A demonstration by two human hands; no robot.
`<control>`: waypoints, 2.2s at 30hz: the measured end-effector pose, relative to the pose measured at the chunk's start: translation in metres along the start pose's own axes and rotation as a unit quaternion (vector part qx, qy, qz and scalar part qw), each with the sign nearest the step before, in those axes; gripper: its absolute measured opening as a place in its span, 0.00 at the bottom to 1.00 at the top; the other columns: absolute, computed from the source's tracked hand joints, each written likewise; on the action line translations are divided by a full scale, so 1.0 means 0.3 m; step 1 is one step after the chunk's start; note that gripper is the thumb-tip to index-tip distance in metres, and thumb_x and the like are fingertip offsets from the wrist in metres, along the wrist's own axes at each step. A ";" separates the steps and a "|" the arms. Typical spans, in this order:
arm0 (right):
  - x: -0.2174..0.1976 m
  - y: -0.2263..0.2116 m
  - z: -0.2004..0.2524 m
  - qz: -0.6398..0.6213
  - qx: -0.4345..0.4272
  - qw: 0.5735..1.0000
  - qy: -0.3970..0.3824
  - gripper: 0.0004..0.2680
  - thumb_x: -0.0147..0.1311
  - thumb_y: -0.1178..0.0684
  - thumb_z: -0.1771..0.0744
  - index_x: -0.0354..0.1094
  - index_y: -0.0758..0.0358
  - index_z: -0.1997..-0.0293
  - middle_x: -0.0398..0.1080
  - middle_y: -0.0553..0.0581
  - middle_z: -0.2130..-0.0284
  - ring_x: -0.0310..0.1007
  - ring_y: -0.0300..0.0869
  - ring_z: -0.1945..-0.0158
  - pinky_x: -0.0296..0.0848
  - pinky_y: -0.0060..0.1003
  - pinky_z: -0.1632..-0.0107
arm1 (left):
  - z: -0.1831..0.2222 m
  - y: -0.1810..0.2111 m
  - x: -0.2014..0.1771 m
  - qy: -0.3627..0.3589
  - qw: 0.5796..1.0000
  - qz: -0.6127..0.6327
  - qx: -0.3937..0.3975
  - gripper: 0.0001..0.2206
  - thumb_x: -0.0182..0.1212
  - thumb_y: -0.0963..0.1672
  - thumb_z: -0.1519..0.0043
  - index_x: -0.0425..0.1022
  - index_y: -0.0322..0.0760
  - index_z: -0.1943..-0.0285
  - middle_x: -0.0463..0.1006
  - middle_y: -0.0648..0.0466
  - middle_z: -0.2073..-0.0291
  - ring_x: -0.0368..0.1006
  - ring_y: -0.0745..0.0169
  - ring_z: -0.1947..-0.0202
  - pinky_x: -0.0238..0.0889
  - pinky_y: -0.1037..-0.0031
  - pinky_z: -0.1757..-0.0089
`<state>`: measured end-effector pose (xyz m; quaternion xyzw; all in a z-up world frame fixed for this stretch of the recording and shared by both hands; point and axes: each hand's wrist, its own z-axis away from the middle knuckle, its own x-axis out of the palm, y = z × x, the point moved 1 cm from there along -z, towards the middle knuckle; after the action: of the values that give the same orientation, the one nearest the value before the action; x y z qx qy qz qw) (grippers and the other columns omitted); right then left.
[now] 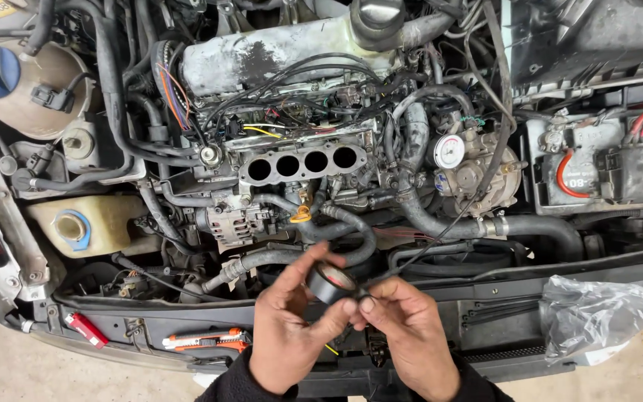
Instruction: Repairing and wrapping electrical wiring in a car engine bay.
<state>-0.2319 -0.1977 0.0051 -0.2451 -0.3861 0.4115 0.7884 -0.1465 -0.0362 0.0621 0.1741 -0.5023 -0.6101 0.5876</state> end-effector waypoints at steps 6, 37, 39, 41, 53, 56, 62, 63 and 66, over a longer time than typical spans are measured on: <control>0.026 -0.187 -0.268 0.045 -0.040 0.998 -0.005 0.08 0.50 0.54 0.32 0.69 0.64 0.50 0.76 0.55 0.62 0.78 0.38 0.61 0.79 0.34 0.58 | -0.185 0.122 0.015 0.059 0.964 -0.172 0.194 0.29 0.70 0.35 0.43 0.63 0.27 0.33 0.71 0.45 0.40 0.75 0.62 0.48 0.73 0.73 0.47; -0.073 -0.314 -0.911 0.524 -0.426 0.729 -0.115 0.17 0.57 0.58 0.35 0.61 0.62 0.40 0.74 0.53 0.56 0.68 0.49 0.44 0.61 0.48 0.40 | -0.798 0.154 -0.146 -0.074 0.794 -0.567 0.204 0.28 0.62 0.46 0.29 0.56 0.24 0.27 0.83 0.46 0.66 0.84 0.58 0.63 0.75 0.69 0.61; -0.072 -0.323 -0.902 0.508 -0.427 0.737 -0.128 0.17 0.56 0.58 0.34 0.60 0.63 0.38 0.75 0.54 0.56 0.67 0.50 0.42 0.60 0.48 0.37 | -0.798 0.142 -0.146 -0.080 0.793 -0.568 0.205 0.28 0.63 0.46 0.29 0.56 0.24 0.27 0.83 0.46 0.65 0.84 0.58 0.62 0.75 0.69 0.61; -0.061 -0.339 -0.893 0.491 -0.416 0.753 -0.139 0.19 0.58 0.56 0.36 0.60 0.65 0.39 0.75 0.54 0.58 0.66 0.50 0.43 0.60 0.49 0.38 | -0.802 0.127 -0.154 -0.076 0.787 -0.571 0.219 0.28 0.64 0.46 0.30 0.56 0.24 0.27 0.82 0.43 0.58 0.84 0.57 0.61 0.76 0.69 0.60; -0.051 -0.290 -0.923 0.437 -0.431 0.785 -0.083 0.10 0.68 0.57 0.34 0.65 0.61 0.57 0.73 0.53 0.62 0.71 0.46 0.52 0.68 0.43 0.44 | -0.798 0.109 -0.133 -0.028 0.772 -0.573 0.275 0.33 0.71 0.41 0.37 0.55 0.27 0.27 0.70 0.36 0.40 0.83 0.56 0.61 0.77 0.68 0.61; -0.051 -0.298 -0.918 0.428 -0.457 0.774 -0.091 0.08 0.66 0.59 0.34 0.68 0.62 0.57 0.74 0.53 0.63 0.71 0.46 0.52 0.69 0.43 0.45 | -0.788 0.107 -0.127 -0.023 0.755 -0.586 0.293 0.25 0.72 0.40 0.39 0.65 0.31 0.34 0.67 0.36 0.37 0.83 0.56 0.61 0.77 0.68 0.61; -0.042 -0.307 -0.908 0.452 -0.492 0.741 -0.072 0.04 0.65 0.59 0.33 0.74 0.62 0.57 0.74 0.53 0.64 0.69 0.49 0.53 0.68 0.43 0.47 | -0.791 0.087 -0.148 -0.043 0.654 -0.655 0.377 0.11 0.71 0.38 0.39 0.76 0.31 0.50 0.69 0.44 0.43 0.78 0.51 0.58 0.74 0.67 0.58; -0.041 -0.308 -0.906 0.452 -0.492 0.740 -0.073 0.04 0.65 0.59 0.33 0.74 0.62 0.57 0.74 0.53 0.64 0.69 0.49 0.53 0.68 0.43 0.47 | -0.792 0.087 -0.146 -0.042 0.654 -0.655 0.377 0.11 0.71 0.38 0.39 0.76 0.31 0.50 0.69 0.44 0.43 0.78 0.51 0.58 0.74 0.67 0.58; -0.040 -0.311 -0.904 0.461 -0.502 0.729 -0.062 0.04 0.65 0.58 0.33 0.75 0.62 0.57 0.74 0.53 0.64 0.68 0.49 0.54 0.68 0.43 0.48 | -0.796 0.085 -0.141 -0.059 0.583 -0.706 0.398 0.06 0.66 0.37 0.37 0.75 0.30 0.54 0.70 0.48 0.49 0.72 0.51 0.59 0.71 0.65 0.56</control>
<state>0.0265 -0.2769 -0.0919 -0.7266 -0.4241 0.4853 0.2381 0.0695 -0.0911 -0.0368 0.6541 -0.4472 -0.5809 -0.1864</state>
